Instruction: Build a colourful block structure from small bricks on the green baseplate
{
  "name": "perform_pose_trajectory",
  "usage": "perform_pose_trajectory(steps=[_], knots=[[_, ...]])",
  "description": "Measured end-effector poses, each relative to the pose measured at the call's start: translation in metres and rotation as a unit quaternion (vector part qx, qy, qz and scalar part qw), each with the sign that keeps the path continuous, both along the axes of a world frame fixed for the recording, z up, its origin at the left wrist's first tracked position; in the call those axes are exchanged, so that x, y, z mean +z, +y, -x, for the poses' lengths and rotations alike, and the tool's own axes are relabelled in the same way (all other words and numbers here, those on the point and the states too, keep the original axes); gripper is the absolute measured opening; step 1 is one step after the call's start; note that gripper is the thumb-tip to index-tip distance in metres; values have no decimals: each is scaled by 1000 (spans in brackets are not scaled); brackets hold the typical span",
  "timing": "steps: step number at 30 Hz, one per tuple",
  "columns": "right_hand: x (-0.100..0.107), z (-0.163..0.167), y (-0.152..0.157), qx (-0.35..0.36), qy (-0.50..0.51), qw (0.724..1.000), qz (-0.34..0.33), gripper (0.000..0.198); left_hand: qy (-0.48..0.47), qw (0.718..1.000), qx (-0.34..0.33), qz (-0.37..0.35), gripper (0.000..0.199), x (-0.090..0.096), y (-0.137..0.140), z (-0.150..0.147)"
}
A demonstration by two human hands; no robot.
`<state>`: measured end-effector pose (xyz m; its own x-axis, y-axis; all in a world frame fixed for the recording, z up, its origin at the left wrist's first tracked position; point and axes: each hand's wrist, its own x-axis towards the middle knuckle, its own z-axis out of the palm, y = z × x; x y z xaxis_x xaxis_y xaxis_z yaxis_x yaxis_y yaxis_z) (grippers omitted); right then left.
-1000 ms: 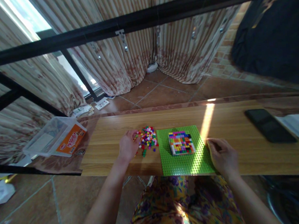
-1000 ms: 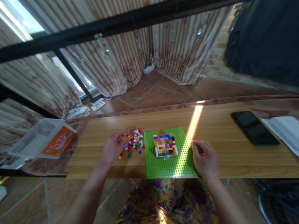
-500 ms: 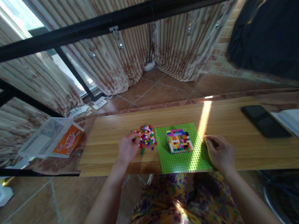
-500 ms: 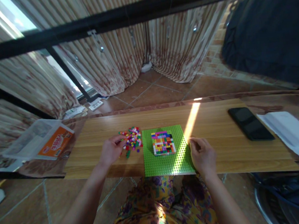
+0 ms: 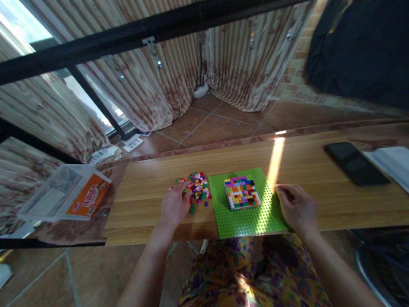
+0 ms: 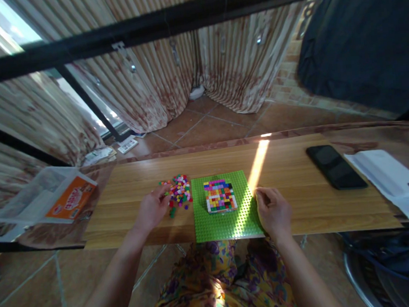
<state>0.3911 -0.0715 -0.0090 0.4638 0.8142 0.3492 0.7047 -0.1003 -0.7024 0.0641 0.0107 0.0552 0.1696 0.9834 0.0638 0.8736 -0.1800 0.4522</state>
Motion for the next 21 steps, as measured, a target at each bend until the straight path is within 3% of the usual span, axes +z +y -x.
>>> perform_pose_trajectory(steps=[6, 9, 13, 21], knots=[[3, 3, 0, 2, 21, 1000, -2, 30, -65, 997, -30, 2, 13, 4, -8, -11], [4, 3, 0, 3, 16, 1000, -7, 30, -125, 989, -72, 21, 17, 7, -19, -25], [4, 3, 1, 7, 28, 1000, -9, 30, -138, 984, -108, 23, 22, 10, -34, -47], [7, 5, 1, 2, 31, 999, -4, 28, -178, 977, -117, -27, 16, 10, -40, -73]])
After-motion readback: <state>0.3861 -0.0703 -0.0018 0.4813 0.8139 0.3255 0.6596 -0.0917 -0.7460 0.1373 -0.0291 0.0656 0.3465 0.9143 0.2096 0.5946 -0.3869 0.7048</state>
